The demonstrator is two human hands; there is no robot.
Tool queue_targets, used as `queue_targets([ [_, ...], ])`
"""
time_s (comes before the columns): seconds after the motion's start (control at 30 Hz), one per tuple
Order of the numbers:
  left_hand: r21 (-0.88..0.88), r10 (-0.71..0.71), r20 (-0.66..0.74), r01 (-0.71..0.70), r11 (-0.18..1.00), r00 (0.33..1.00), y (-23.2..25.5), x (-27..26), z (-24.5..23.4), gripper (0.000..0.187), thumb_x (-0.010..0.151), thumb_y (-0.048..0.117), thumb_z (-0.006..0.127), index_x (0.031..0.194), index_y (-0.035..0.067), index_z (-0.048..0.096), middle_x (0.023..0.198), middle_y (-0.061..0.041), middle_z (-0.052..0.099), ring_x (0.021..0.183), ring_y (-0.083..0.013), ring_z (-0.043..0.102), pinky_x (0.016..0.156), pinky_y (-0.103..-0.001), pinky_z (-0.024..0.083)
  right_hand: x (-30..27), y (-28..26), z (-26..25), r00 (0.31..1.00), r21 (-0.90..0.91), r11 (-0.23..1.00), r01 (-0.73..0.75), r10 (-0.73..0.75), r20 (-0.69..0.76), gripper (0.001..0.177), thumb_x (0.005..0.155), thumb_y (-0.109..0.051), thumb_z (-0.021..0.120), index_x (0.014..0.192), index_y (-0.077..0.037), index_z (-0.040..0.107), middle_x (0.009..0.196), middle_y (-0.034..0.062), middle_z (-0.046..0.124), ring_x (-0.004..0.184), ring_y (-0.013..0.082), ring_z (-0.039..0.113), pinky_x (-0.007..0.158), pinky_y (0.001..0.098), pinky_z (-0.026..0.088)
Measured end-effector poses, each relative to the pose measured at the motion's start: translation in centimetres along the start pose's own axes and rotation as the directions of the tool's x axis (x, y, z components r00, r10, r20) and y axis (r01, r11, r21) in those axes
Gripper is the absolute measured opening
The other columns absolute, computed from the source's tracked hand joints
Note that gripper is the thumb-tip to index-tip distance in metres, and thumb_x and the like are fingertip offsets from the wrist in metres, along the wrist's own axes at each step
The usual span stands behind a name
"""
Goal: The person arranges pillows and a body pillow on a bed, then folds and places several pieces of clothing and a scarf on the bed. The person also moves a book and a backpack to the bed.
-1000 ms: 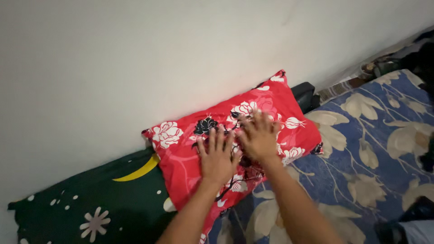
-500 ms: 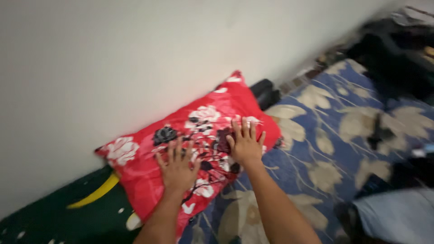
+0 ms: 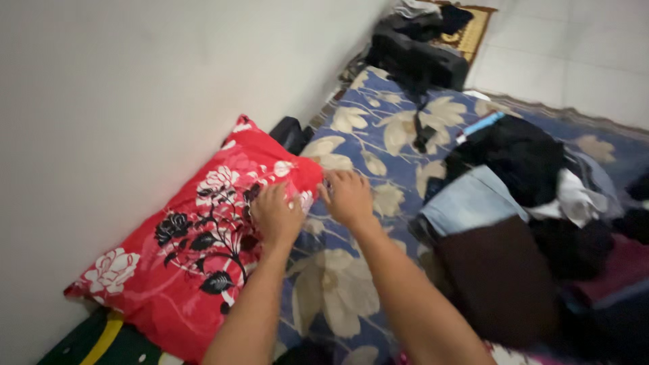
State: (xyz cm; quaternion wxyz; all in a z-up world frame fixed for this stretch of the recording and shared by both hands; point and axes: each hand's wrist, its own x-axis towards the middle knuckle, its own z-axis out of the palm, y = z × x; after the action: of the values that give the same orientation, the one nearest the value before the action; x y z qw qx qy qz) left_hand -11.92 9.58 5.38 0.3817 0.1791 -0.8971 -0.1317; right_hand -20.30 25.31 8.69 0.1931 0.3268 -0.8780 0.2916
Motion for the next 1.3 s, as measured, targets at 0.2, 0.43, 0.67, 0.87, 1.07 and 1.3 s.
queue_targets([
  [0.2, -0.319, 0.125, 0.077, -0.094, 0.943, 0.989, 9.7, 1.7, -0.6, 0.019, 0.091, 0.021, 0.066, 0.103, 0.007, 0.071, 0.105, -0.014, 0.071, 0.107, -0.0372, 0.063, 0.092, -0.047, 0.049, -2.7, 1.1, -7.1, 0.978, -0.034, 0.999, 0.024, -0.031, -0.206, 0.022, 0.089, -0.031, 0.072, 0.107, -0.018, 0.076, 0.103, 0.0064, 0.073, 0.097, 0.0315, 0.067, 0.082, 0.0465, 0.049],
  [0.43, -0.464, 0.298, 0.127, -0.209, 0.861, 0.946, 21.2, -3.1, -1.4, 0.017, 0.096, 0.021, 0.059, 0.105, 0.013, 0.071, 0.104, -0.009, 0.073, 0.104, -0.0362, 0.064, 0.089, -0.049, 0.051, -10.4, 4.1, -15.2, 0.94, -0.161, 0.979, -0.127, 0.067, -0.334, 0.015, 0.094, -0.024, 0.069, 0.102, -0.016, 0.079, 0.096, 0.0067, 0.074, 0.09, 0.0323, 0.067, 0.079, 0.0473, 0.049],
  [0.67, -0.586, 0.456, 0.193, -0.271, 0.764, 0.869, 33.3, -11.9, -2.6, 0.019, 0.096, 0.029, 0.059, 0.105, 0.017, 0.072, 0.101, -0.007, 0.073, 0.1, -0.0351, 0.066, 0.083, -0.053, 0.051, -21.8, 8.7, -24.6, 0.881, -0.304, 0.901, -0.309, 0.151, -0.449, 0.017, 0.095, -0.023, 0.066, 0.103, -0.013, 0.078, 0.1, 0.0088, 0.075, 0.087, 0.0336, 0.068, 0.078, 0.048, 0.053],
  [0.87, -0.677, 0.598, 0.197, -0.333, 0.656, 0.777, 42.1, -18.9, -3.3, 0.021, 0.096, 0.032, 0.058, 0.103, 0.017, 0.07, 0.096, -0.005, 0.074, 0.096, -0.0322, 0.069, 0.079, -0.053, 0.052, -30.6, 11.7, -31.4, 0.828, -0.4, 0.79, -0.465, 0.227, -0.513, 0.019, 0.096, -0.024, 0.067, 0.104, -0.012, 0.078, 0.099, 0.0095, 0.075, 0.089, 0.0343, 0.069, 0.08, 0.048, 0.054],
  [1.07, -0.72, 0.668, 0.198, -0.356, 0.595, 0.717, 46.5, -25.0, -2.7, 0.02, 0.098, 0.032, 0.057, 0.101, 0.017, 0.07, 0.094, -0.005, 0.074, 0.092, -0.0313, 0.069, 0.078, -0.053, 0.053, -37.0, 13.5, -33.3, 0.763, -0.399, 0.709, -0.582, 0.307, -0.569, 0.02, 0.096, -0.025, 0.067, 0.107, -0.011, 0.078, 0.103, 0.0108, 0.075, 0.093, 0.0345, 0.068, 0.083, 0.0478, 0.053],
  [1.3, -0.701, 0.699, 0.266, -0.365, 0.613, 0.664, 47.9, -27.8, -0.2, 0.026, 0.1, 0.035, 0.053, 0.099, 0.015, 0.069, 0.094, -0.007, 0.075, 0.088, -0.0333, 0.07, 0.076, -0.055, 0.051, -40.4, 16.7, -32.8, 0.724, -0.345, 0.689, -0.637, 0.381, -0.575, 0.02, 0.098, -0.025, 0.066, 0.108, -0.011, 0.077, 0.105, 0.0117, 0.075, 0.095, 0.0344, 0.068, 0.086, 0.0472, 0.052],
])
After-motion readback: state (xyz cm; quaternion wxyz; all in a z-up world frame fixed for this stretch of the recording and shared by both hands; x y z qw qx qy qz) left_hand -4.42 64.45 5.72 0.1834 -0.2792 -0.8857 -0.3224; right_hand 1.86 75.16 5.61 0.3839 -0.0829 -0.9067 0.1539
